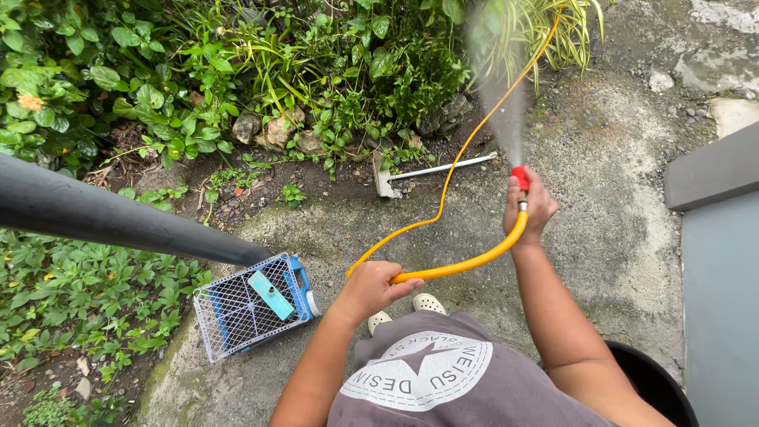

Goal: The person waters several plants in an outdoor garden area by hand using a yellow hose and a spray nozzle, moving the stream of water across different pots and garden beds.

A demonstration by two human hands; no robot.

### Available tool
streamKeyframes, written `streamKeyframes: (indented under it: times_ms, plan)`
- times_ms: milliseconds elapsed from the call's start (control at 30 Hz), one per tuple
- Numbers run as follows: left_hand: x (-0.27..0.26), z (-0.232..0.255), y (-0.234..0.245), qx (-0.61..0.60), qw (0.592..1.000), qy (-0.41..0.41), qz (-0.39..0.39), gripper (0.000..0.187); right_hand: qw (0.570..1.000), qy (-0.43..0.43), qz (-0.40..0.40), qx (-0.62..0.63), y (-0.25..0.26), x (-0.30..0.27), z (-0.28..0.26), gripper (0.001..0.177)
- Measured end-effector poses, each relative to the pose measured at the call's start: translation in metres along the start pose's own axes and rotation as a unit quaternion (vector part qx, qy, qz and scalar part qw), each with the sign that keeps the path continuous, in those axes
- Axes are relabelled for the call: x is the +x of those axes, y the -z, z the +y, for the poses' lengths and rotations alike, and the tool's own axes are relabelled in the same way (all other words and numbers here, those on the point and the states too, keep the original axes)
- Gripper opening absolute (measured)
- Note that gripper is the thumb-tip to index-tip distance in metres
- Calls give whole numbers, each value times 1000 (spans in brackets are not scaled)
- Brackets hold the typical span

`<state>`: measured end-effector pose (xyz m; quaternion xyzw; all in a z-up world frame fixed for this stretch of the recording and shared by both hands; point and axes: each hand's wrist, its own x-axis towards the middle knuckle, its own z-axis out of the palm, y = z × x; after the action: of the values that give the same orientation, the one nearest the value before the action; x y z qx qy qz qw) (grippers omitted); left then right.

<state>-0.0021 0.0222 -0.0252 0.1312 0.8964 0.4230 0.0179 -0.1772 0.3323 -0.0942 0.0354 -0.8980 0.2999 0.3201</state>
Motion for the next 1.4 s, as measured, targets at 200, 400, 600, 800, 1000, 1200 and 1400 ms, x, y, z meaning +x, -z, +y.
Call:
streamKeyframes:
  times_ms: [200,400,600,800,1000,1200,1400]
  plan:
    - [-1,4,3,-8,999,36,-19,53,993,-86,-86,5,-19,-28,11,39]
    - [-4,8,5,-22,999,36,-19,49,996,10,-62,60,-15,-2,4,38]
    - [-7,6,3,-17,999,35,8,50,992,-28,-97,79,-33,-9,-1,39]
    - [-12,12,-4,-25,998,61,19,50,986,46,-102,121,-40,10,-10,37]
    - [-16,21,-9,-24,993,111,45,49,976,83,-157,127,-64,16,-12,31]
    - [-21,32,-22,-23,985,146,84,48,958,111,-188,185,-80,24,-27,31]
    - [-26,44,-32,-21,975,201,95,50,919,11,-300,254,-82,39,-56,31]
